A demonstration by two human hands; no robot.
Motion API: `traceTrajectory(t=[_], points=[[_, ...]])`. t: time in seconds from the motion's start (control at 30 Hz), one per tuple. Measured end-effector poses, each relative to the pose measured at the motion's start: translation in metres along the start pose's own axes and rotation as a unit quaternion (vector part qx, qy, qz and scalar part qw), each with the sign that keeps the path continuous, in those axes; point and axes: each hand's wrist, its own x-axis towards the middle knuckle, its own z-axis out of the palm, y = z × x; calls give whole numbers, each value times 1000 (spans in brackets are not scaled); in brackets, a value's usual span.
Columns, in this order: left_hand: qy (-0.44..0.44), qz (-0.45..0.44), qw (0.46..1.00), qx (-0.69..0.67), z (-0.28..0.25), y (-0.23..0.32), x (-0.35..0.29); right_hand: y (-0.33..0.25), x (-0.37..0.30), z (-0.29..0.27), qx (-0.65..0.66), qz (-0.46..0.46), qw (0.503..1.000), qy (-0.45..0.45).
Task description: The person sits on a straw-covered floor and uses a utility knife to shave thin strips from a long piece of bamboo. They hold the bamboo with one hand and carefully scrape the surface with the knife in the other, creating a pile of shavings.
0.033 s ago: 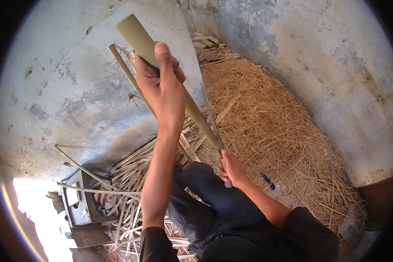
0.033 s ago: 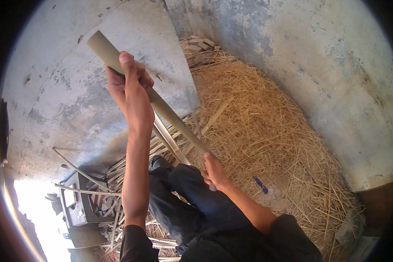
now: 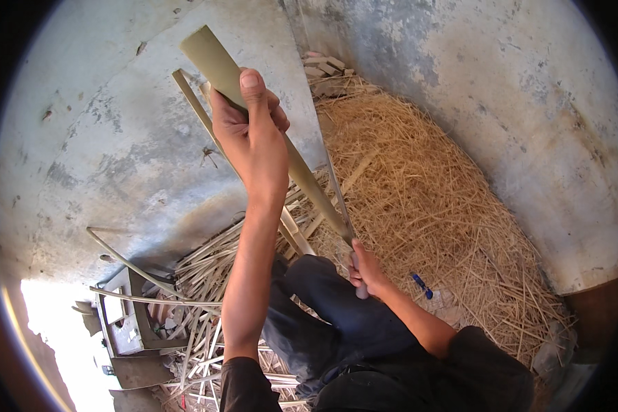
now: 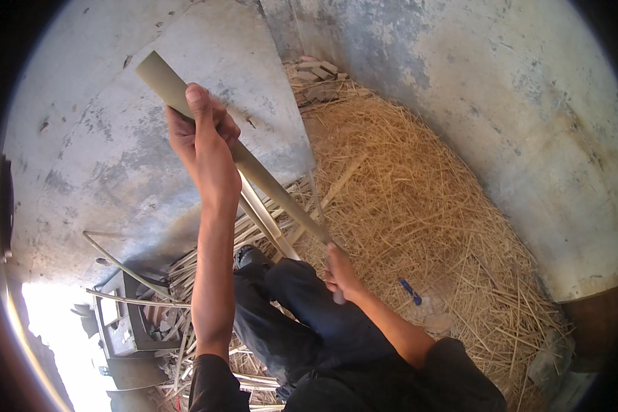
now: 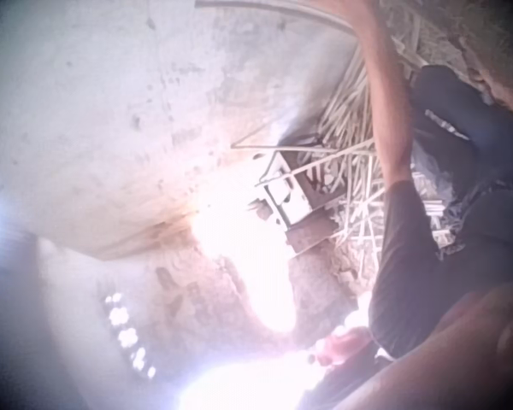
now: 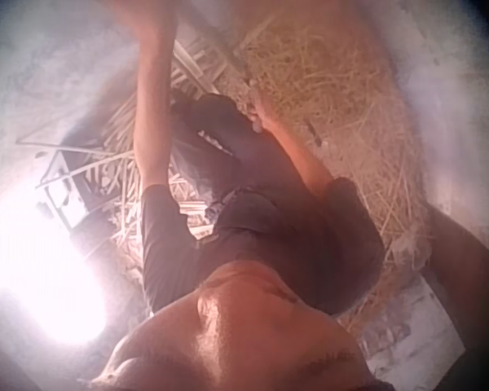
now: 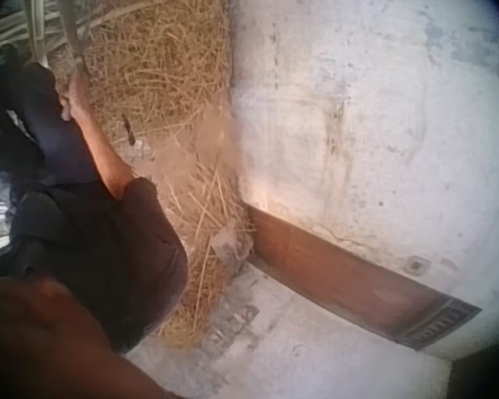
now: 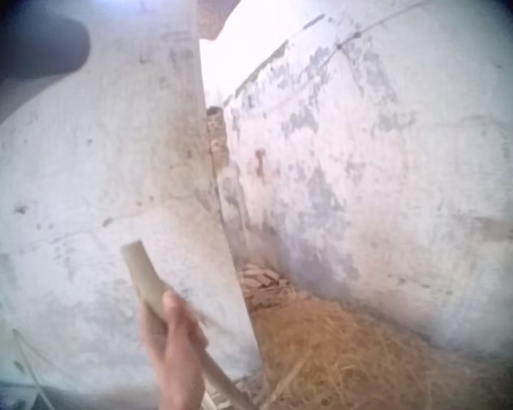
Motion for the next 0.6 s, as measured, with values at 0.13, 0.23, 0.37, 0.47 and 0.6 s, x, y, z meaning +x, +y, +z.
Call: traceTrajectory(t=[0.13, 0.23, 0.37, 0.47, 0.6], points=[[-14, -1, 1000, 0, 4, 2, -2, 26, 22, -46, 23, 110, 992, 58], [-18, 2, 1000, -3, 10, 5, -7, 1, 2, -26, -16, 72, 997, 36], [-18, 9, 1000, -2, 15, 0, -4, -44, -19, 17, 1, -7, 998, -56], [-11, 9, 1000, 2, 12, -1, -3, -43, -21, 22, -24, -80, 993, -88], [-15, -8, 1000, -6, 3, 3, -2, 27, 26, -55, -88, 45, 994, 44]])
